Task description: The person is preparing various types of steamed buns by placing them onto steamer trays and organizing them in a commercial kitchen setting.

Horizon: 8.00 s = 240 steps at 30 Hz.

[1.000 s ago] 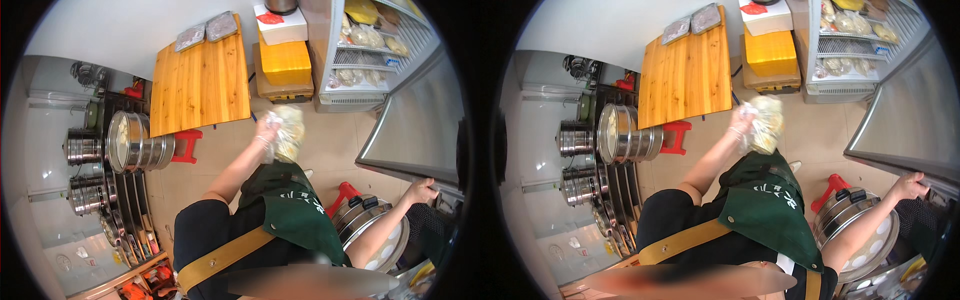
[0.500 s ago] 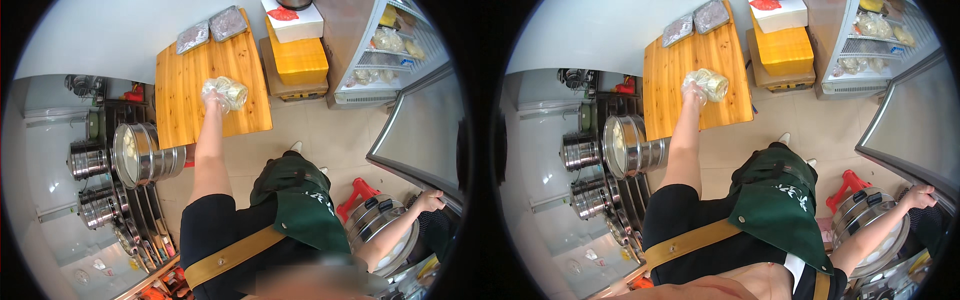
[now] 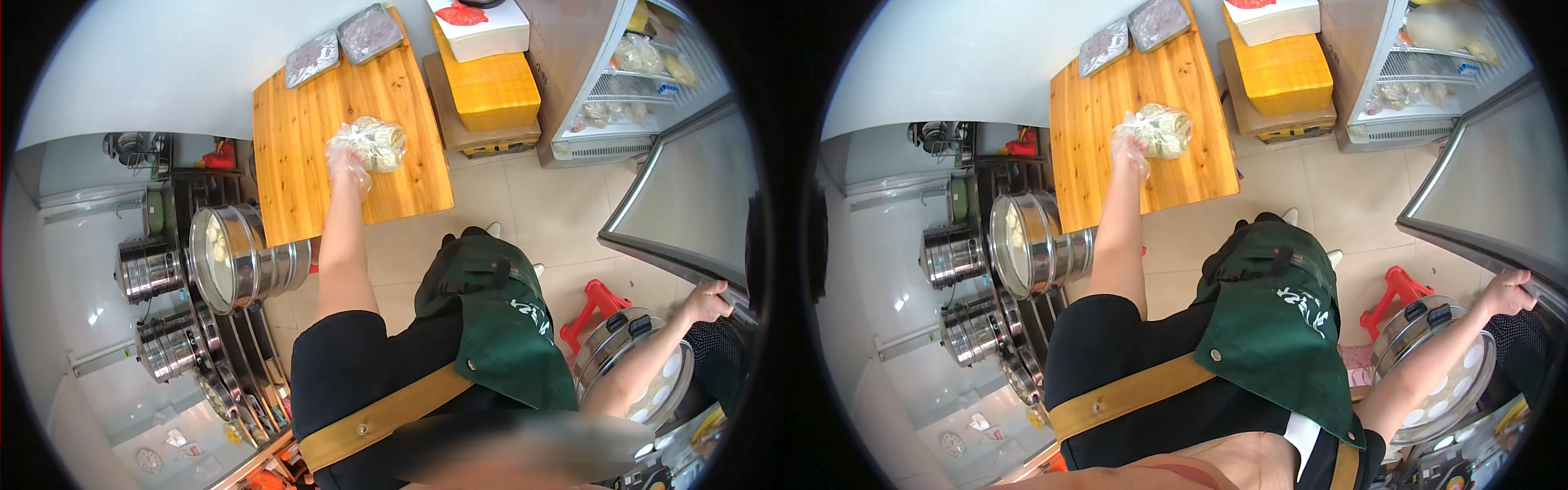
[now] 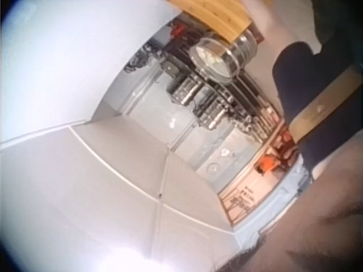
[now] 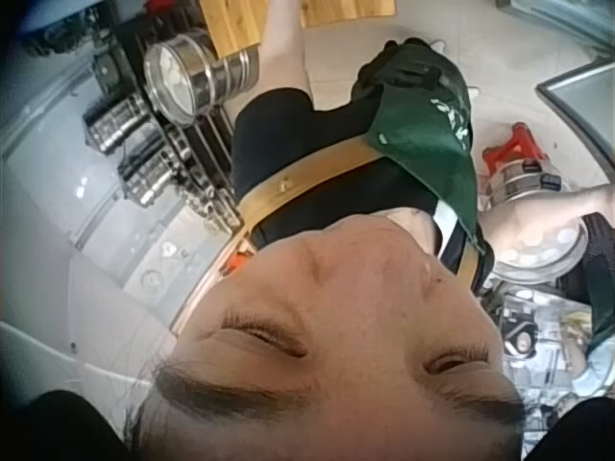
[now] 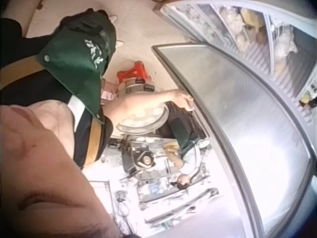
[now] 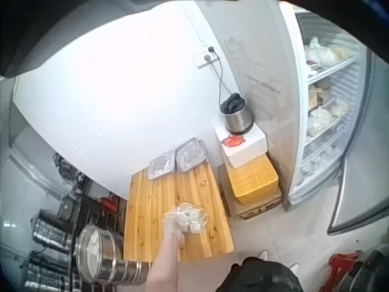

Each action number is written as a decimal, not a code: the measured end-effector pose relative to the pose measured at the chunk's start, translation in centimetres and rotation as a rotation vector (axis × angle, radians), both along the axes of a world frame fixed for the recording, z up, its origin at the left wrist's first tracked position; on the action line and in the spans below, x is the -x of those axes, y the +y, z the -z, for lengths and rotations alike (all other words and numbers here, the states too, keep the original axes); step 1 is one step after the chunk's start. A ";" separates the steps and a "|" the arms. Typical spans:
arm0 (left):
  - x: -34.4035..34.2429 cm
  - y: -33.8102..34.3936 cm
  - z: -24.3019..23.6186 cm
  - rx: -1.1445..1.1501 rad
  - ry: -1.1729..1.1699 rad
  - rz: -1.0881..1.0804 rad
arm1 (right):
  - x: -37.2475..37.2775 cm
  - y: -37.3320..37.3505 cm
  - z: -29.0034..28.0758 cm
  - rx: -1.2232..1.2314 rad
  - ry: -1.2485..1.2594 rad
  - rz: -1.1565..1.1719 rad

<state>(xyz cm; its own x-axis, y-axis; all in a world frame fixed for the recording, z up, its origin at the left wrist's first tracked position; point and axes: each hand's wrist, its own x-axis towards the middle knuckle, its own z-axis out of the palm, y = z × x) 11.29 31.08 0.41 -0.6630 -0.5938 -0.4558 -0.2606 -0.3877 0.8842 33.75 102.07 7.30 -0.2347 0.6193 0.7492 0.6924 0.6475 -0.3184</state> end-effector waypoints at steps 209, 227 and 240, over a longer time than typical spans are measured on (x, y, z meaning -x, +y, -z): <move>-6.3 37.9 20.2 1.105 -0.493 1.782 | -12.8 11.0 6.1 -0.401 -0.132 0.311; -6.3 33.1 12.0 0.985 -0.244 1.356 | -6.4 5.7 1.2 0.066 0.415 -0.194; -1.9 32.7 12.5 0.708 -0.316 1.209 | -1.7 -0.3 1.5 0.007 0.360 -0.192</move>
